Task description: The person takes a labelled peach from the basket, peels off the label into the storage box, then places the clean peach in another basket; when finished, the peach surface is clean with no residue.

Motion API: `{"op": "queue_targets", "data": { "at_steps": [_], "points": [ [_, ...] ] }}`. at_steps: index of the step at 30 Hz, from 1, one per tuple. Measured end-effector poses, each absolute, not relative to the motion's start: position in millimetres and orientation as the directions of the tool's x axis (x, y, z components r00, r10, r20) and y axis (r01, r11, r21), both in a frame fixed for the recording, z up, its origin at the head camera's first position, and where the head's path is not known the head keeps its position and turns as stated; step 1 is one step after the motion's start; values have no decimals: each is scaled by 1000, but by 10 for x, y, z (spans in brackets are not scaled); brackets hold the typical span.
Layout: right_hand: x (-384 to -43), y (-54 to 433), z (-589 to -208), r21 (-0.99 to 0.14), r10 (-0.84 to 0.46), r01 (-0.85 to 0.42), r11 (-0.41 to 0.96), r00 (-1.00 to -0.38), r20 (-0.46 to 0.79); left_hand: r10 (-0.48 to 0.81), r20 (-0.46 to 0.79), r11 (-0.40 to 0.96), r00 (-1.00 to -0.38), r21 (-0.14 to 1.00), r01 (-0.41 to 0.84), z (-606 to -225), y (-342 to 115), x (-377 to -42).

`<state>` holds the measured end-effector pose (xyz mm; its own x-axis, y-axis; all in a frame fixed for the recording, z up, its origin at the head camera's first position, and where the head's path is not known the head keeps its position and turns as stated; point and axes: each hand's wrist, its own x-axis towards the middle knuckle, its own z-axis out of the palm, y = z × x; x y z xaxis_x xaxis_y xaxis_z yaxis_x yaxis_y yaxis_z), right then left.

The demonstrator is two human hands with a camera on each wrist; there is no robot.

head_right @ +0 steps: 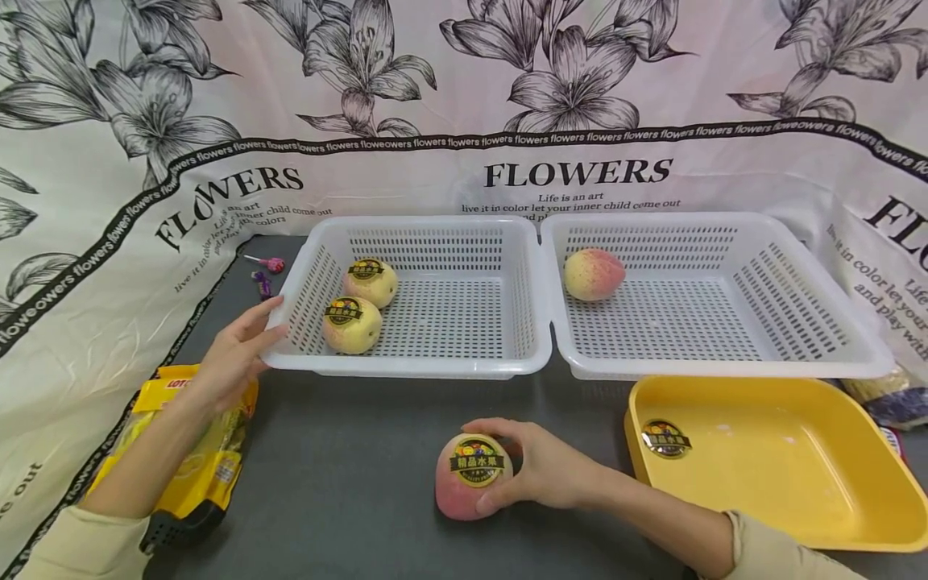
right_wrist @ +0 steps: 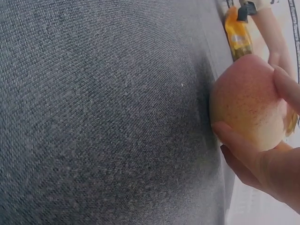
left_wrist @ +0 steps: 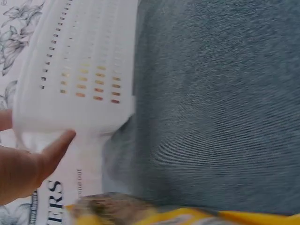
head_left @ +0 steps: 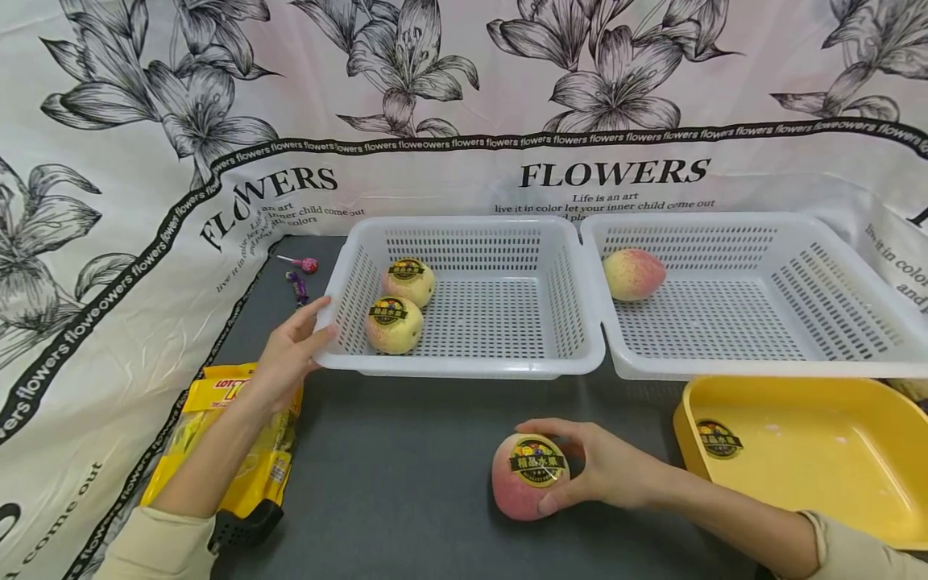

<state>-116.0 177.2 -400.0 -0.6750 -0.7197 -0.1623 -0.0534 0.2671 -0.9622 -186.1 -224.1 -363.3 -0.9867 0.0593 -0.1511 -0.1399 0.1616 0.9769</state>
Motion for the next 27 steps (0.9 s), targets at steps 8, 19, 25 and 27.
{"op": "queue_targets", "data": {
  "at_steps": [8,19,25,27],
  "points": [
    [-1182,1753,-3959,-954,-704,-3,299,-676,-218,-71,353,235,-933,915,329,-3277,-1969,-1712],
    [-1183,1763,-3967,-961,-713,-1,275,-671,-204,551,97,129,-829,971,200,-3609,-960,-1264],
    [-1182,1773,-4005,-961,-706,-4,277,-679,-201,602,-165,345,-781,936,68,-3964,-691,-1103],
    [-1179,1786,-4008,-959,-705,0,282,-678,-207,608,-182,339,-773,940,46,-4029,-639,-1083]
  ]
}}
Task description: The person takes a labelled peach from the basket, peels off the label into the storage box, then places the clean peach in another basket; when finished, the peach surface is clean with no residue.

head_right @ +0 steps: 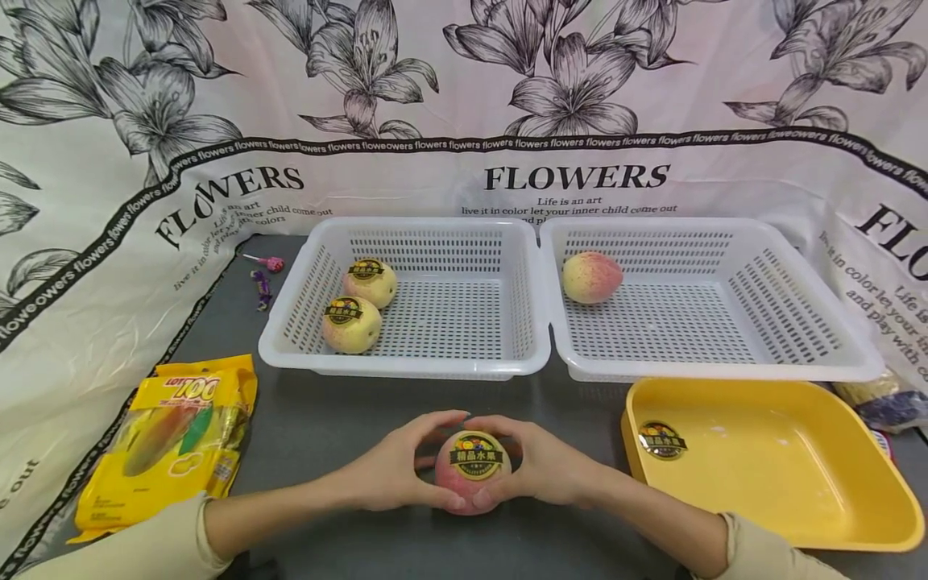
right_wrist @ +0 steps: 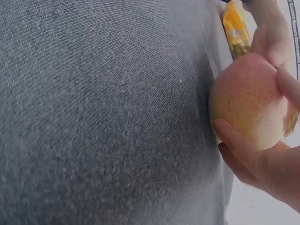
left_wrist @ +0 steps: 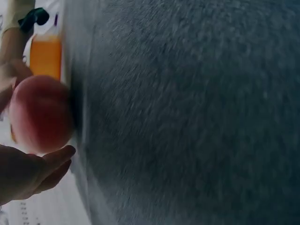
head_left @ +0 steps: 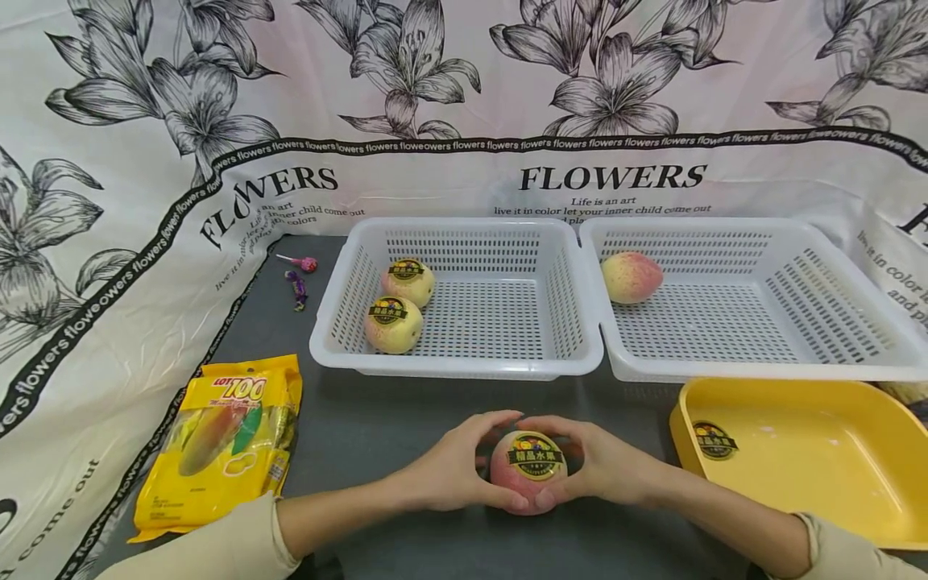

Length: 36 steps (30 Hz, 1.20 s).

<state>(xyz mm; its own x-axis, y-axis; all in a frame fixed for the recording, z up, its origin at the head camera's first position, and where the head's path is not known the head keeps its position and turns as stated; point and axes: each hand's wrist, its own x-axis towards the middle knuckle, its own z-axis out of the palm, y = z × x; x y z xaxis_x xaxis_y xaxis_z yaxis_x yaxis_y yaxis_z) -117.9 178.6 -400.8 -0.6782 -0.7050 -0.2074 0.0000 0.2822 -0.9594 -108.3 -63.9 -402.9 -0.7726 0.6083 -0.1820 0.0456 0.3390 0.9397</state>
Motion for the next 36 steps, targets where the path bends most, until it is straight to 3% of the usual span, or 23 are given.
{"op": "queue_targets", "data": {
  "at_steps": [5,9,11,14,17,20,26,36],
  "points": [
    [-1206,1844,-3914,-928,-625,21,372,-734,-267,614,-180,266,-769,964,-14,-4086,-585,-1070],
    [-1281,1911,-3767,-895,-443,198,400,-812,-379,604,-164,246,-780,969,-13,-4099,-575,-1065],
    [-1325,1945,-3710,-875,-410,315,369,-789,-457,602,-153,238,-784,971,-6,-4105,-573,-1064],
    [-1381,1981,-3664,-824,-452,445,351,-690,-565,600,-148,228,-786,974,-9,-4110,-571,-1063],
    [-1414,1969,-3646,-783,-491,496,375,-611,-621,597,-153,236,-787,972,-10,-4110,-570,-1066],
    [-1428,1925,-3627,-766,-499,507,395,-581,-642,597,-157,245,-787,970,-8,-4112,-568,-1068],
    [-1439,1827,-3574,-770,-508,464,438,-579,-638,608,-164,232,-777,972,-24,-4122,-569,-1072],
    [-1455,1820,-3440,-831,-506,290,475,-682,-528,614,-183,267,-767,963,-16,-4121,-557,-1094]
  ]
}}
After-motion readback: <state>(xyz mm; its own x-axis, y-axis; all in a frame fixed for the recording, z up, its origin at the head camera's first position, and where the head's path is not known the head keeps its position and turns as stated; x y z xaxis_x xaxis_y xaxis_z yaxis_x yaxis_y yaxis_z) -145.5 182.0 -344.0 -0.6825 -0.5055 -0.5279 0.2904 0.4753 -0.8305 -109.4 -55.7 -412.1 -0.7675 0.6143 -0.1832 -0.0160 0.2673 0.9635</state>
